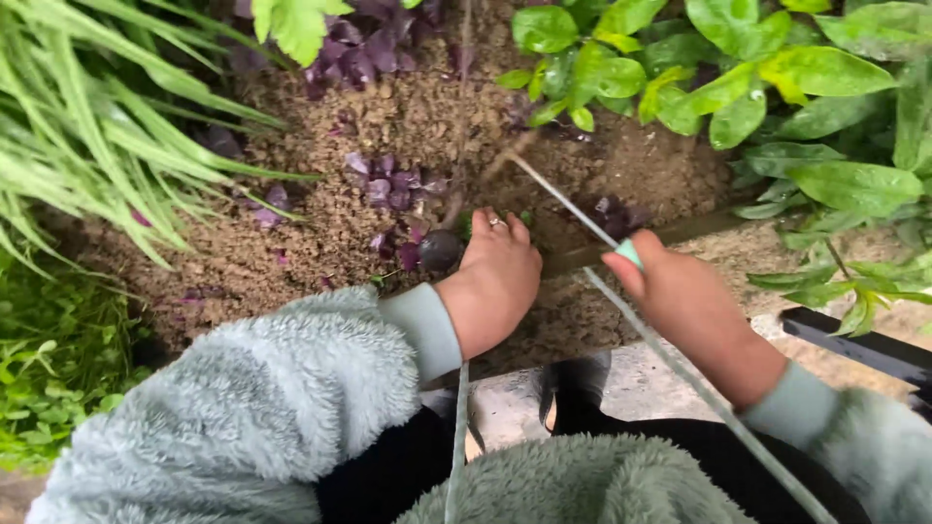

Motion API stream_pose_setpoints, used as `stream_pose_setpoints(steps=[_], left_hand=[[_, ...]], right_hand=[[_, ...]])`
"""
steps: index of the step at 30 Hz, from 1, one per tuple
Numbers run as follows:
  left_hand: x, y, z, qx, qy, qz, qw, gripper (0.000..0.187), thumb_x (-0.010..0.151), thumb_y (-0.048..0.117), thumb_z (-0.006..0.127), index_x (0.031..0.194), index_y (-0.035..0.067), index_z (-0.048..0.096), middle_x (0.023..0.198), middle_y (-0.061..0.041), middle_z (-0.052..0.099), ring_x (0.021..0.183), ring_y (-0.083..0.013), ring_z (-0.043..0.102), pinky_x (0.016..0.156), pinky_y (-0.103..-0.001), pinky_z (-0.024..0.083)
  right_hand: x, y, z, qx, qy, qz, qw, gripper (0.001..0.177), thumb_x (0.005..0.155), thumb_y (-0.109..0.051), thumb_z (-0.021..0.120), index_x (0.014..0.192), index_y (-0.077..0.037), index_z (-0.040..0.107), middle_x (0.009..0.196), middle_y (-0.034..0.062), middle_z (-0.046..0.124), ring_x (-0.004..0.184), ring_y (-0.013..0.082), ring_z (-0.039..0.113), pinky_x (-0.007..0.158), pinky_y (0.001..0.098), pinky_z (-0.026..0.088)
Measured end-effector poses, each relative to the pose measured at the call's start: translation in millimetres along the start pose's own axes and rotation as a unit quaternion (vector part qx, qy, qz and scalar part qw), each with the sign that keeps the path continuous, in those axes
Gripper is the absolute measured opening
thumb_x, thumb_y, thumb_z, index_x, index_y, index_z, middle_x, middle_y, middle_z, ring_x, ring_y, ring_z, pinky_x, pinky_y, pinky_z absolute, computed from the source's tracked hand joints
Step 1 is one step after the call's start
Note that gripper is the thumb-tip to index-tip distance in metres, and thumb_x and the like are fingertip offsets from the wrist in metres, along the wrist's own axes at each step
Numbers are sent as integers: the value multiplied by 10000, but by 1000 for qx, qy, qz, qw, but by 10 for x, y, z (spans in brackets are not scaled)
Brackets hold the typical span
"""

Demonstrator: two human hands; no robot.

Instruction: The person uses a small hand hoe to loosen soil and remove weeds from a raised garden bed. They work methodically along the edge of the bed, clearing small green weeds and purple-leafed plants from around the base of larger green plants.

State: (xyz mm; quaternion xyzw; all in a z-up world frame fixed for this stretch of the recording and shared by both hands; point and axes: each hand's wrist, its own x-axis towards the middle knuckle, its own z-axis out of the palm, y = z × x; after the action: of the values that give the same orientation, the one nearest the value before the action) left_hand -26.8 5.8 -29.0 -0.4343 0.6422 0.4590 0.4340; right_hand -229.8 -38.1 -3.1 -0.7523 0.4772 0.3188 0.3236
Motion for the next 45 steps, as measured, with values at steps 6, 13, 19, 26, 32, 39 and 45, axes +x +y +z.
stream_pose_setpoints(steps=[6,13,19,26,32,39,45], left_hand=[[-156,-26,-98,28,-26,15,999,665,1067,262,447,1646,84,171,1704,-274,85,1520,-591,143,1208,-688,128],[-120,-77,-19,15,13,7,1000,618,1051,262,456,1622,115,271,1694,-283,141,1503,-572,228,1205,-663,163],[-186,-127,-31,-10,178,45,983,465,973,-18,485,1424,46,581,1490,-356,450,1322,-617,464,1085,-721,324],[-496,22,-92,-102,209,47,971,439,966,12,486,1379,72,623,1420,-352,513,1222,-588,562,1020,-679,390],[-853,51,33,-205,310,37,927,298,934,5,563,1185,52,715,1167,-312,638,909,-517,706,810,-610,532],[-1029,117,69,-367,360,-34,857,453,909,-2,628,1357,29,563,1181,-292,610,907,-538,701,730,-599,599],[-1380,384,62,-570,336,-16,750,419,979,34,549,1397,61,561,1261,-276,637,1058,-531,686,857,-607,585]], right_hand=[[-53,114,-163,-10,-86,38,996,474,1060,-579,251,1041,-155,462,662,-11,639,544,201,665,473,344,594],[-269,631,-54,82,14,120,989,456,1077,-517,423,1056,-62,433,772,352,677,746,599,638,671,620,475],[160,289,323,159,-21,198,967,528,1069,-547,400,1192,-35,437,902,370,703,975,562,692,856,661,520],[65,494,518,108,-74,174,976,543,1044,-625,330,1158,-105,433,858,247,738,935,465,742,800,571,575],[761,1170,936,121,19,151,981,551,1132,-480,376,1113,54,507,942,423,667,974,601,670,853,656,539],[-7,-331,570,313,-58,212,924,433,1027,-545,442,1153,-136,510,667,96,690,605,337,731,585,507,608],[-382,-91,-76,265,77,155,949,471,1069,-444,431,1125,15,521,808,268,661,691,445,672,593,554,567]])
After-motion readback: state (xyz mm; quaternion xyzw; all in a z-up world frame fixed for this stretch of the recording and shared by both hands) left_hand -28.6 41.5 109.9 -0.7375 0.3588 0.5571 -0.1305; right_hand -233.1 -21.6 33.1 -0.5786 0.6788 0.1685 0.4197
